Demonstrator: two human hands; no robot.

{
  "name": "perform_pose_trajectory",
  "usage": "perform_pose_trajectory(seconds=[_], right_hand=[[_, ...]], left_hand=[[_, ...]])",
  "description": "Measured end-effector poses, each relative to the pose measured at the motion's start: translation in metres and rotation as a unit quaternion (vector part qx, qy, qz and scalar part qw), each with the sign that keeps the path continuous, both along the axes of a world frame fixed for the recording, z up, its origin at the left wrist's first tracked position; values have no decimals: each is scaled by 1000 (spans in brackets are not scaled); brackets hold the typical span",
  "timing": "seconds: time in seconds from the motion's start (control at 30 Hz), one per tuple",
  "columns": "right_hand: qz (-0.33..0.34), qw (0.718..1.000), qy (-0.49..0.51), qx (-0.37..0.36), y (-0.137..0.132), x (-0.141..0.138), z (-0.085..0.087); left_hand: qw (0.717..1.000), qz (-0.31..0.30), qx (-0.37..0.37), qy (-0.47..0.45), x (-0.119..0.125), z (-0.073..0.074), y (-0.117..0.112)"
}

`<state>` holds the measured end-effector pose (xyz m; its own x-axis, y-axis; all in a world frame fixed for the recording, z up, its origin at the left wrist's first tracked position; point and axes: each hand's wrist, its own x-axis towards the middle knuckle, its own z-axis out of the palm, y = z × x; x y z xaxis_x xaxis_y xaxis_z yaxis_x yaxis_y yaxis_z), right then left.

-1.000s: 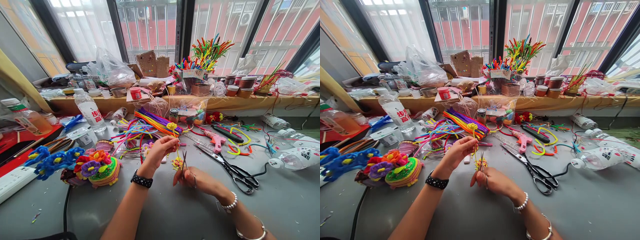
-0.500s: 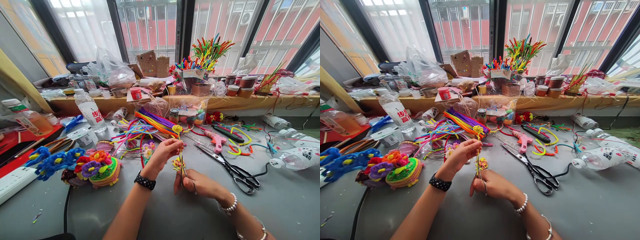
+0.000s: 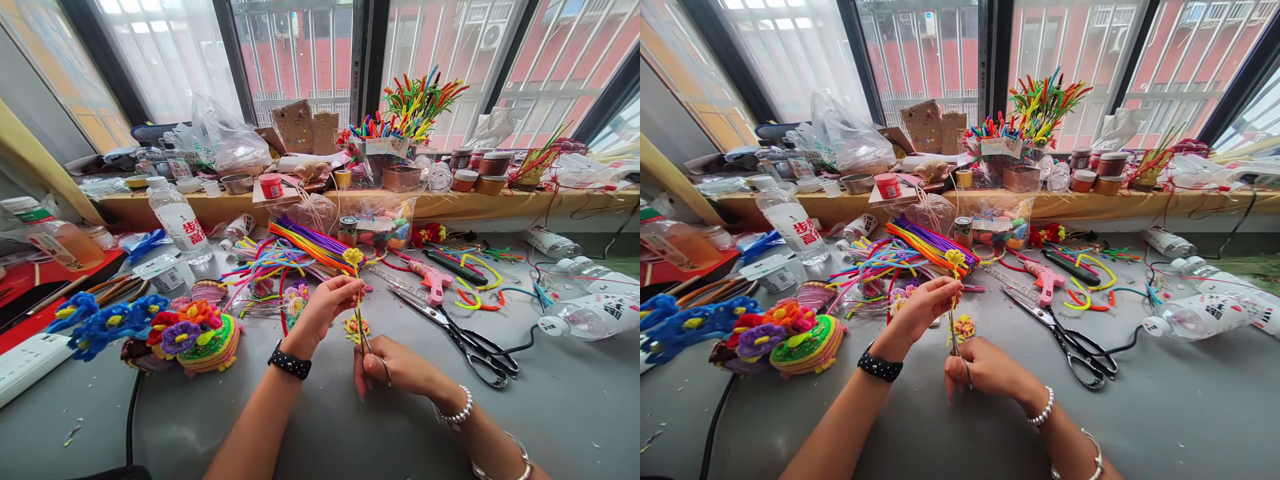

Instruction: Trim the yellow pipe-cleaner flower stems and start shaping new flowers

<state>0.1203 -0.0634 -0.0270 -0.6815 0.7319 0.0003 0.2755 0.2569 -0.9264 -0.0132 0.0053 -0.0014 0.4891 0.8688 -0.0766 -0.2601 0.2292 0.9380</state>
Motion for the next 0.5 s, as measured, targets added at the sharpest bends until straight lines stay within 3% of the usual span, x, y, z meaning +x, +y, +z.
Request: perform_pose_trajectory(seconds=[0.5], right_hand=[[-49,996,53,-59,8,-4,-19]], left_hand=[[993,92,-25,-70,5,-1,1]])
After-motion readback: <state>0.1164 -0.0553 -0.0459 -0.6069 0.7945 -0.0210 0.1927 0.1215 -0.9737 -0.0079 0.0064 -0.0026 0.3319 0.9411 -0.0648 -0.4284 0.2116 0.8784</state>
